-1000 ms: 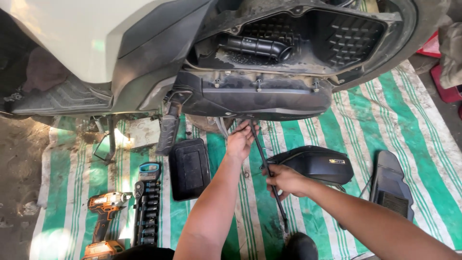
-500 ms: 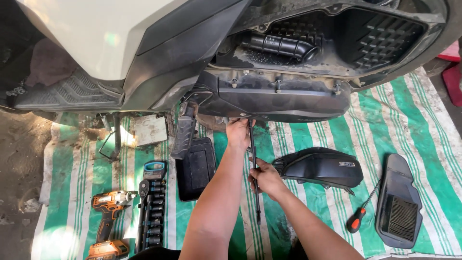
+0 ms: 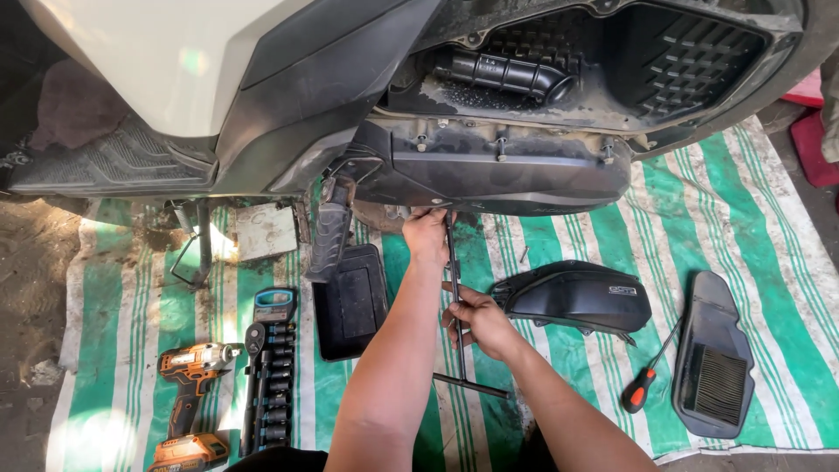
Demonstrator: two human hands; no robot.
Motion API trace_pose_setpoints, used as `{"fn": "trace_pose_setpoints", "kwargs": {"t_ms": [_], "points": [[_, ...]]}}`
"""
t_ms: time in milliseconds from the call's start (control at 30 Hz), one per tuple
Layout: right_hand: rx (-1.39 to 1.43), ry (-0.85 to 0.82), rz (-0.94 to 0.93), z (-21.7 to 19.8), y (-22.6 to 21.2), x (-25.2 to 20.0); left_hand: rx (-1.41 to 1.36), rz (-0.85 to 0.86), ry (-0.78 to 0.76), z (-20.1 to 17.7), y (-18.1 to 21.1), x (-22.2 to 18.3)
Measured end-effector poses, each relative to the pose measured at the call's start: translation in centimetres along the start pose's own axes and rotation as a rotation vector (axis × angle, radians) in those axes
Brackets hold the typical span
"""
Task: Unscrewing and removing multiple bolts from a motorcycle CVT cover using a T-handle wrench and hands.
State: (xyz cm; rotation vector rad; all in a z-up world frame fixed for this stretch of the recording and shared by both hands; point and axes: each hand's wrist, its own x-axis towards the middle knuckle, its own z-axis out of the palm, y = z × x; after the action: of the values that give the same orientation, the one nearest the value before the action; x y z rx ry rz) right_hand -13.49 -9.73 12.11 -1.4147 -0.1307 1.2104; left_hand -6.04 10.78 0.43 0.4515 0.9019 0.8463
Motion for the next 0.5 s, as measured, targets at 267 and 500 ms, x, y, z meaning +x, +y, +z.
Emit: {"fn": "trace_pose_setpoints", "kwargs": {"t_ms": [267, 500], "points": [[0.084, -0.109, -0.021, -2.2, 1.9, 1.8, -0.013, 0.057, 0.008, 0.5, 1.6, -2.2], [0.202, -0.272, 0.002, -3.9, 3.4, 3.4, -0.009, 0.024, -0.021, 0.0, 1.6, -1.2]]}}
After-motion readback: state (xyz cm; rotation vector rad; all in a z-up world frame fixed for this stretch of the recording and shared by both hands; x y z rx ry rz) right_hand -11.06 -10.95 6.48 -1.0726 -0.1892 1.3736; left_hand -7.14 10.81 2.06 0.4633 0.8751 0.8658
